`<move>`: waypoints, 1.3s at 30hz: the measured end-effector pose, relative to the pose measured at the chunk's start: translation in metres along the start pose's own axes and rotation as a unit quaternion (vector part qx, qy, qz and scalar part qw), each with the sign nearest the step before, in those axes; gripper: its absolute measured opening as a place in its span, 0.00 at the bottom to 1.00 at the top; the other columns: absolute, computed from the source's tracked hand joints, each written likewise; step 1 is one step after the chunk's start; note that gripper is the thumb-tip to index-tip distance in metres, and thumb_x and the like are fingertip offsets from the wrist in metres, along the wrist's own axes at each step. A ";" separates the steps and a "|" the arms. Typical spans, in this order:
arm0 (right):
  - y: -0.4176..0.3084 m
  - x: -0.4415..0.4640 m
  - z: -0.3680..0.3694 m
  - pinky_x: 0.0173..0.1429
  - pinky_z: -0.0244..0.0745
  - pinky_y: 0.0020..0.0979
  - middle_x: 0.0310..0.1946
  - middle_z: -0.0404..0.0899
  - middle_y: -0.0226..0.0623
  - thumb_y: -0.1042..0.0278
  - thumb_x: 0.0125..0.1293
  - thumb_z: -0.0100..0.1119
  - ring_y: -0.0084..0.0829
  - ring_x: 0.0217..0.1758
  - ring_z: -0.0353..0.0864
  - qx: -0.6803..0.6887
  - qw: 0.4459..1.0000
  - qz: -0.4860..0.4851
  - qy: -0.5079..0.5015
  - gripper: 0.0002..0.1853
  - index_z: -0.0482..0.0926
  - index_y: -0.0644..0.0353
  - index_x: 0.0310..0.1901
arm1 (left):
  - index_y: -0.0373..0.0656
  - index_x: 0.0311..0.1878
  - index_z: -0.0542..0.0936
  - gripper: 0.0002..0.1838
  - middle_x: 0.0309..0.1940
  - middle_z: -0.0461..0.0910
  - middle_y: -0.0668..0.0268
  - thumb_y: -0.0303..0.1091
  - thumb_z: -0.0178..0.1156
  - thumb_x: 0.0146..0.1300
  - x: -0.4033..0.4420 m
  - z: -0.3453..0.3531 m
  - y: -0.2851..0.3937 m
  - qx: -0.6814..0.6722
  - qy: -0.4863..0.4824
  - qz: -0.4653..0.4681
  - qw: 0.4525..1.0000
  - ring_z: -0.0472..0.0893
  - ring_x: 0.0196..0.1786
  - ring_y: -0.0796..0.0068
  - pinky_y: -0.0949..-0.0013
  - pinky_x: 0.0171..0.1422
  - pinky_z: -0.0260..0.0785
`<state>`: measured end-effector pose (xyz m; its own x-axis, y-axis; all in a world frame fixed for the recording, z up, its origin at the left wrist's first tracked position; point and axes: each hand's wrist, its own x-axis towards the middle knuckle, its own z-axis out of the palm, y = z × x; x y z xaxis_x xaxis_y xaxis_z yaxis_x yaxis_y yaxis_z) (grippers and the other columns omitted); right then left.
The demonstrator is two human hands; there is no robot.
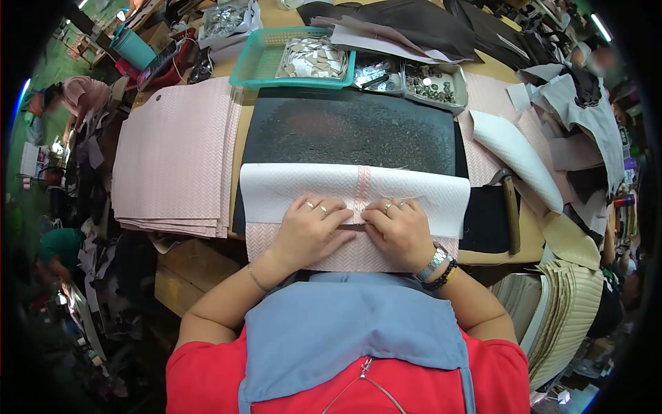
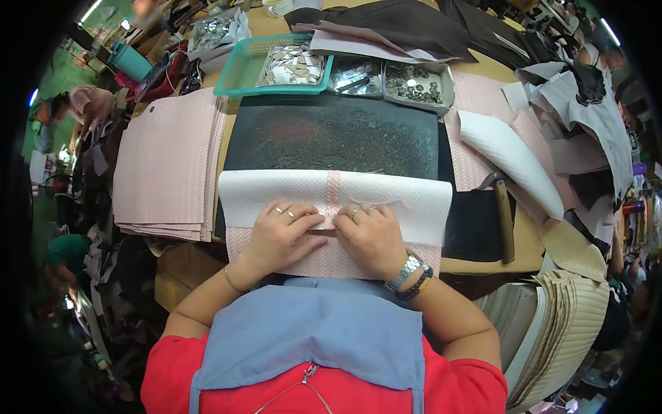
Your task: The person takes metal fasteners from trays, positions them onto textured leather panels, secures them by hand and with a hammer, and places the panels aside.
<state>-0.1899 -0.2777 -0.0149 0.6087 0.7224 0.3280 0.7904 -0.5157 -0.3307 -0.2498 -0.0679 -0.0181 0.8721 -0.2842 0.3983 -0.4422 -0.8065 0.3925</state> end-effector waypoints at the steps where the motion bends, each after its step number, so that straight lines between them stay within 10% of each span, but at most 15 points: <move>1: -0.002 -0.001 -0.001 0.47 0.71 0.37 0.35 0.82 0.28 0.66 0.57 0.64 0.30 0.37 0.81 0.024 1.000 0.004 0.002 0.06 0.82 0.51 0.37 | 0.51 0.43 0.84 0.12 0.40 0.83 0.73 0.37 0.69 0.54 -0.002 0.002 0.002 -0.026 -0.004 -0.022 0.999 0.82 0.42 0.68 0.60 0.53 0.71; 9: 0.053 0.067 -0.043 0.40 0.81 0.36 0.33 0.87 0.39 0.63 0.61 0.64 0.37 0.35 0.86 0.174 0.978 0.095 -0.069 0.09 0.87 0.55 0.39 | 0.54 0.38 0.86 0.05 0.35 0.82 0.76 0.39 0.67 0.59 0.011 0.031 -0.006 -0.060 0.025 -0.027 0.997 0.79 0.38 0.73 0.66 0.45 0.62; 13: 0.137 0.135 -0.032 0.46 0.80 0.39 0.36 0.87 0.38 0.61 0.62 0.64 0.40 0.39 0.86 -0.008 0.994 0.095 0.049 0.09 0.87 0.54 0.40 | 0.54 0.36 0.86 0.03 0.35 0.81 0.76 0.39 0.68 0.59 0.010 0.033 -0.008 -0.062 0.030 -0.039 0.997 0.78 0.37 0.73 0.65 0.43 0.61; 27: 0.168 0.241 0.004 0.53 0.79 0.41 0.43 0.87 0.37 0.48 0.54 0.70 0.40 0.49 0.86 -0.134 0.949 0.202 -0.200 0.16 0.89 0.46 0.40 | 0.53 0.36 0.86 0.04 0.35 0.82 0.74 0.39 0.67 0.60 0.013 0.031 -0.008 -0.090 0.021 -0.047 0.995 0.78 0.37 0.72 0.65 0.44 0.61; 39: 0.183 0.239 0.029 0.51 0.79 0.41 0.38 0.87 0.38 0.62 0.53 0.68 0.39 0.47 0.85 -0.153 0.965 0.184 -0.109 0.06 0.87 0.48 0.33 | 0.51 0.35 0.85 0.04 0.35 0.82 0.73 0.39 0.68 0.59 0.013 0.030 -0.007 -0.098 0.017 -0.054 0.994 0.79 0.37 0.72 0.65 0.46 0.63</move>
<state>0.0983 -0.1863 -0.0229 0.8496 0.5264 0.0332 0.5269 -0.8438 -0.1020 -0.2291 -0.0812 -0.0408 0.9110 -0.1810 0.3706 -0.3807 -0.7147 0.5867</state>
